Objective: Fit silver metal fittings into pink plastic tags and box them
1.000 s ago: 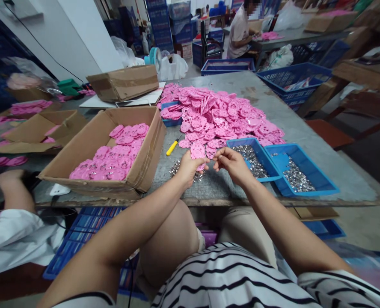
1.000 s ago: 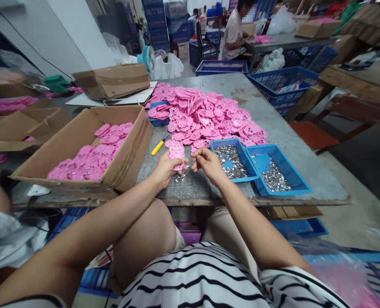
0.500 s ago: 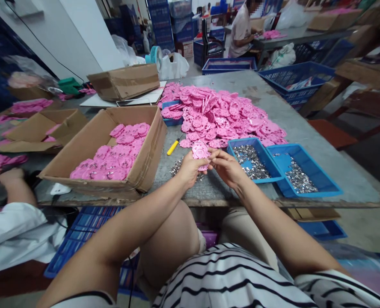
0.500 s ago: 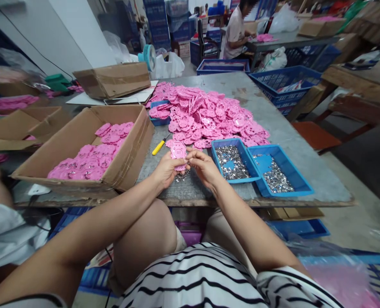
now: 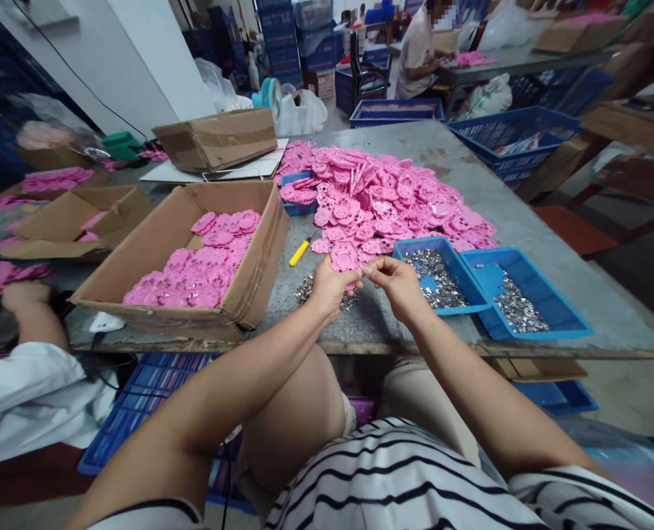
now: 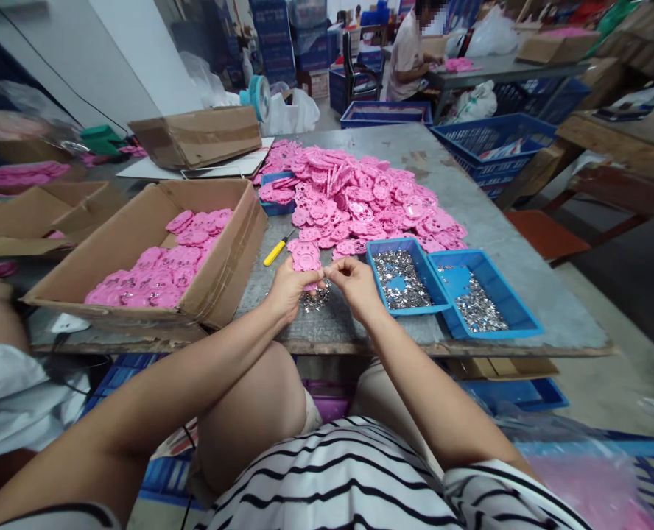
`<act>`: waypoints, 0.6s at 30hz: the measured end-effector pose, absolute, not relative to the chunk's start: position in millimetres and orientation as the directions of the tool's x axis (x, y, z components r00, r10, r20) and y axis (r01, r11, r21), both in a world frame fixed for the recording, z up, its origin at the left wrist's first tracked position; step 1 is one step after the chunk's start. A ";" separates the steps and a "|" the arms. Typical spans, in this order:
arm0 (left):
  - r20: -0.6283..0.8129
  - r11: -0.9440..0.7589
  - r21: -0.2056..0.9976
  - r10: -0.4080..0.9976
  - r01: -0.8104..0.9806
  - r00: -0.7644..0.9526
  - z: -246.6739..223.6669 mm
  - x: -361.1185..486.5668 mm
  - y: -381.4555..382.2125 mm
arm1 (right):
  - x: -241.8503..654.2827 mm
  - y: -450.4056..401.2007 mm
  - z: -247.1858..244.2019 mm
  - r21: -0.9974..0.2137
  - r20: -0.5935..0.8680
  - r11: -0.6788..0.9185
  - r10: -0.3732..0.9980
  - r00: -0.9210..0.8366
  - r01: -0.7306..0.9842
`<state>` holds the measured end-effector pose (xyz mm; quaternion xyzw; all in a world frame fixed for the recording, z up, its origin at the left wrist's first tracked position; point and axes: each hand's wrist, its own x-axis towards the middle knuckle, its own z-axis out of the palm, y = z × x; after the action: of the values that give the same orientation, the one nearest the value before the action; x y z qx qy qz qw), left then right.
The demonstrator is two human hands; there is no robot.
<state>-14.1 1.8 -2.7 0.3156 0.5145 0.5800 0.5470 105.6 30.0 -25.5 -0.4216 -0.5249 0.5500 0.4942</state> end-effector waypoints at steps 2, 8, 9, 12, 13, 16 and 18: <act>-0.187 0.114 0.919 0.968 -0.379 -0.164 -0.7 -14.4 3.1 | 105.9 30.6 -23.6 -0.991 0.045 0.026 0.989 -0.138 -0.135; -0.109 0.110 0.794 0.993 -0.598 0.039 8.1 -19.0 1.9 | 107.5 29.8 -19.1 -0.955 0.007 0.004 1.000 -0.007 -0.298; -0.069 0.097 0.786 0.995 -0.610 0.069 9.2 -20.3 0.3 | 107.3 28.7 -18.0 -0.948 0.015 0.016 1.000 0.008 -0.317; 0.026 0.063 0.768 0.991 -0.638 0.129 11.7 -24.2 -5.3 | 105.9 23.6 -13.2 -0.931 0.032 0.042 0.999 0.033 -0.363; 0.041 0.058 0.765 0.989 -0.642 0.139 12.3 -25.2 -6.9 | 105.3 21.5 -11.4 -0.928 0.036 0.046 0.999 0.032 -0.370; 0.052 0.054 0.777 0.987 -0.627 0.149 13.7 -26.7 -9.7 | 103.0 15.2 -6.8 -0.934 0.065 0.065 0.998 0.013 -0.353; 0.059 0.043 0.793 0.987 -0.608 0.146 13.9 -26.7 -10.4 | 101.4 12.2 -5.2 -0.941 0.083 0.080 0.997 0.005 -0.329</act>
<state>-26.7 -10.4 13.9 0.3524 0.2691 0.5953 0.6701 101.4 12.2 -5.2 -0.3862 -0.4320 0.5574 0.5946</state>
